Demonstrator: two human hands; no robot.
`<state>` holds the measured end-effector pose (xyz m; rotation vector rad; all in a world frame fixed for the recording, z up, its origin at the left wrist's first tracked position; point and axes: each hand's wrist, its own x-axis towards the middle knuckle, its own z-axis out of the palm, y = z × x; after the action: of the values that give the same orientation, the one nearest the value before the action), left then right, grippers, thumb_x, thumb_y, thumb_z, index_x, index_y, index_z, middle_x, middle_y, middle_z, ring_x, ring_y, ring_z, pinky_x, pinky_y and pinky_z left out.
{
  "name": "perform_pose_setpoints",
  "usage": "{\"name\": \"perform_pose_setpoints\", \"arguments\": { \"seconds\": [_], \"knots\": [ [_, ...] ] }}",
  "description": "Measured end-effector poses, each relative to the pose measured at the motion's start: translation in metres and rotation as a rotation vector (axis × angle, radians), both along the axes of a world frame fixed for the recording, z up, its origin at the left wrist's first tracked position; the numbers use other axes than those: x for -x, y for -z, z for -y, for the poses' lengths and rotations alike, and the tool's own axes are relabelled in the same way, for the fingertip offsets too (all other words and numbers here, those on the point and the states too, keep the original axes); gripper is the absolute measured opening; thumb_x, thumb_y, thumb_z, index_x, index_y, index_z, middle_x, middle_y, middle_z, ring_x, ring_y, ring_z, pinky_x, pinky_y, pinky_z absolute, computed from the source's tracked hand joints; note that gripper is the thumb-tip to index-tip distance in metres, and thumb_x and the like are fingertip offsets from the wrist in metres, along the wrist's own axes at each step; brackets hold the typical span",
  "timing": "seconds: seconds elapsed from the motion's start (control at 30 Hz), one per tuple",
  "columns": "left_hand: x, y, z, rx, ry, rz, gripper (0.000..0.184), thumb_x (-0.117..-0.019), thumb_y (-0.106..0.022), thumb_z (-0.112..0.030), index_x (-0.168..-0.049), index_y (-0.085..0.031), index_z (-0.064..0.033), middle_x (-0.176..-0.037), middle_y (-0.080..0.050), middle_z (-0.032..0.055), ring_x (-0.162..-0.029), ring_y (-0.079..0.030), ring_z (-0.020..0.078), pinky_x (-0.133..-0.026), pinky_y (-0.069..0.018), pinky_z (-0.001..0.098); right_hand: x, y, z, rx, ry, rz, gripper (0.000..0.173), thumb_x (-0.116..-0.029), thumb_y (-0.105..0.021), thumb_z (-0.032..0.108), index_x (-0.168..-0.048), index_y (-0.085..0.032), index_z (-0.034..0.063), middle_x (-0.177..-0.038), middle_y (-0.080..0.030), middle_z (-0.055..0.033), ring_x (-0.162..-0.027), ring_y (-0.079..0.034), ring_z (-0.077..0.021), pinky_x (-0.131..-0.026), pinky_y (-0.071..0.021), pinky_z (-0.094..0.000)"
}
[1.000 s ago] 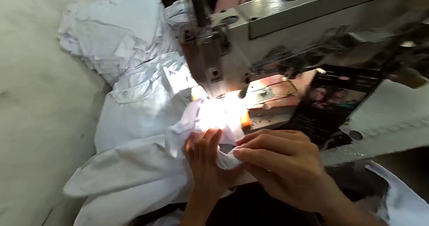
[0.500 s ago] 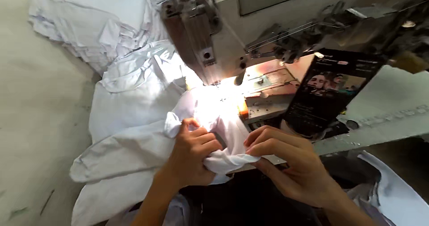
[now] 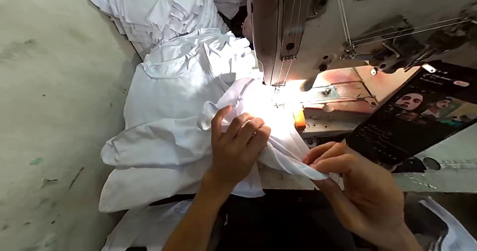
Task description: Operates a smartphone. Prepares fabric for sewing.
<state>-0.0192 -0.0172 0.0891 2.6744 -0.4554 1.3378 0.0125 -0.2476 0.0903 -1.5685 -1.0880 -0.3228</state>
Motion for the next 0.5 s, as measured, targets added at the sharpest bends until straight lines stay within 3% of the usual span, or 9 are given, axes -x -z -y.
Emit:
{"name": "perform_pose_setpoints", "arguments": {
  "seconds": [0.07,0.2,0.4,0.5],
  "knots": [
    [0.000,-0.002,-0.009,-0.142,0.047,-0.028,0.022,-0.1016,-0.053,-0.009,-0.098,-0.073,-0.0184,-0.096,-0.074,0.0005,-0.105,-0.064,0.0204,-0.108,-0.0301,0.0514,0.004,0.008,0.004,0.106,-0.002,0.051,0.014,-0.1045,-0.056,0.025,-0.104,-0.061,0.0124,-0.099,-0.065,-0.0007,-0.101,-0.065,-0.0057,-0.085,-0.0554,-0.0189],
    [0.005,0.012,-0.011,-0.256,0.041,-0.086,0.025,-0.1039,-0.052,-0.012,-0.111,-0.074,-0.0220,-0.095,-0.072,-0.0006,-0.101,-0.061,0.0207,-0.106,-0.0311,0.0484,0.013,0.026,0.008,0.364,0.096,0.275,0.016,-0.1045,-0.052,0.021,-0.099,-0.064,0.0124,-0.092,-0.067,-0.0047,-0.097,-0.066,-0.0161,-0.076,-0.0548,-0.0245],
    [0.004,0.005,-0.009,-0.270,0.011,-0.150,0.022,-0.1041,-0.048,-0.017,-0.107,-0.069,-0.0212,-0.089,-0.065,0.0017,-0.092,-0.057,0.0213,-0.097,-0.0306,0.0452,0.021,0.012,0.012,0.505,0.082,0.276,0.012,-0.1026,-0.057,0.014,-0.099,-0.067,0.0096,-0.092,-0.071,-0.0073,-0.099,-0.068,-0.0213,-0.073,-0.0535,-0.0288],
    [0.005,-0.004,-0.009,-0.269,0.030,-0.196,0.023,-0.1066,-0.045,-0.014,-0.111,-0.068,-0.0176,-0.084,-0.061,0.0040,-0.087,-0.057,0.0219,-0.096,-0.0319,0.0451,0.026,0.000,0.013,0.533,0.075,0.234,0.011,-0.1013,-0.060,0.013,-0.100,-0.069,0.0074,-0.093,-0.073,-0.0095,-0.099,-0.069,-0.0228,-0.074,-0.0530,-0.0301]
  ]
}}
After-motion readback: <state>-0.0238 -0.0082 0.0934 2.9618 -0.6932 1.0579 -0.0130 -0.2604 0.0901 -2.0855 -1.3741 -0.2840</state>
